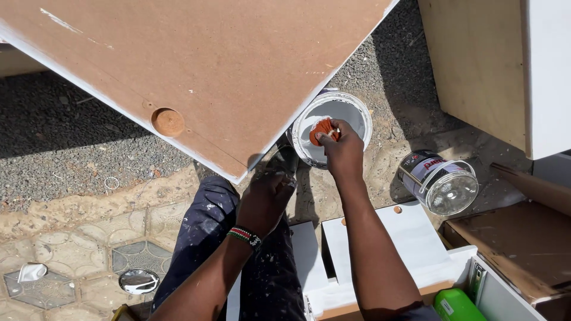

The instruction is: Painting a wooden furniture panel using a sponge applicator and white paint

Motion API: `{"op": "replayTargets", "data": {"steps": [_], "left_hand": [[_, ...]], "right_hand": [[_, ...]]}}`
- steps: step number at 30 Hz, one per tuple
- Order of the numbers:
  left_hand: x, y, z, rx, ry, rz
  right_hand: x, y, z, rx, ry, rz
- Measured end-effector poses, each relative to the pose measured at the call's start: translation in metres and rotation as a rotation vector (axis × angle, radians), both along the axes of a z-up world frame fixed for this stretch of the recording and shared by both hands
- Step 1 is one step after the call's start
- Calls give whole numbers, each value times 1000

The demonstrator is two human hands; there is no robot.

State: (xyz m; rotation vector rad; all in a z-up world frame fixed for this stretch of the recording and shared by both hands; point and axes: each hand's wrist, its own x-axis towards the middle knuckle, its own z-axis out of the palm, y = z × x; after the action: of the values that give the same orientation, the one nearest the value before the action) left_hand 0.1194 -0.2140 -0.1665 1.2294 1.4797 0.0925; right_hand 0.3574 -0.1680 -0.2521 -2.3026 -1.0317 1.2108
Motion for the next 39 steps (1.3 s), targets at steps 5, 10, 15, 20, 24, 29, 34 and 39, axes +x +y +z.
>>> {"op": "replayTargets", "data": {"steps": [5, 10, 15, 20, 24, 29, 34, 39], "left_hand": [[-7, 11, -38, 16, -61, 77], [-9, 11, -68, 21, -65, 43], [-5, 2, -73, 213, -60, 37], [11, -19, -101, 49, -147, 235], [16, -24, -115, 31, -82, 118], [29, -12, -104, -163, -143, 273], [35, -4, -100, -346, -75, 286], [36, -7, -100, -261, -144, 353]], "right_hand": [[8, 25, -58, -11, -187, 135], [7, 34, -71, -159, -205, 105], [7, 32, -69, -43, -258, 198], [35, 23, -83, -94, 30, -135], [50, 12, -72, -358, 601, -703], [34, 24, -46, -372, 753, -752], [23, 33, -44, -394, 803, -704], [34, 37, -42, -463, 818, -607]]}}
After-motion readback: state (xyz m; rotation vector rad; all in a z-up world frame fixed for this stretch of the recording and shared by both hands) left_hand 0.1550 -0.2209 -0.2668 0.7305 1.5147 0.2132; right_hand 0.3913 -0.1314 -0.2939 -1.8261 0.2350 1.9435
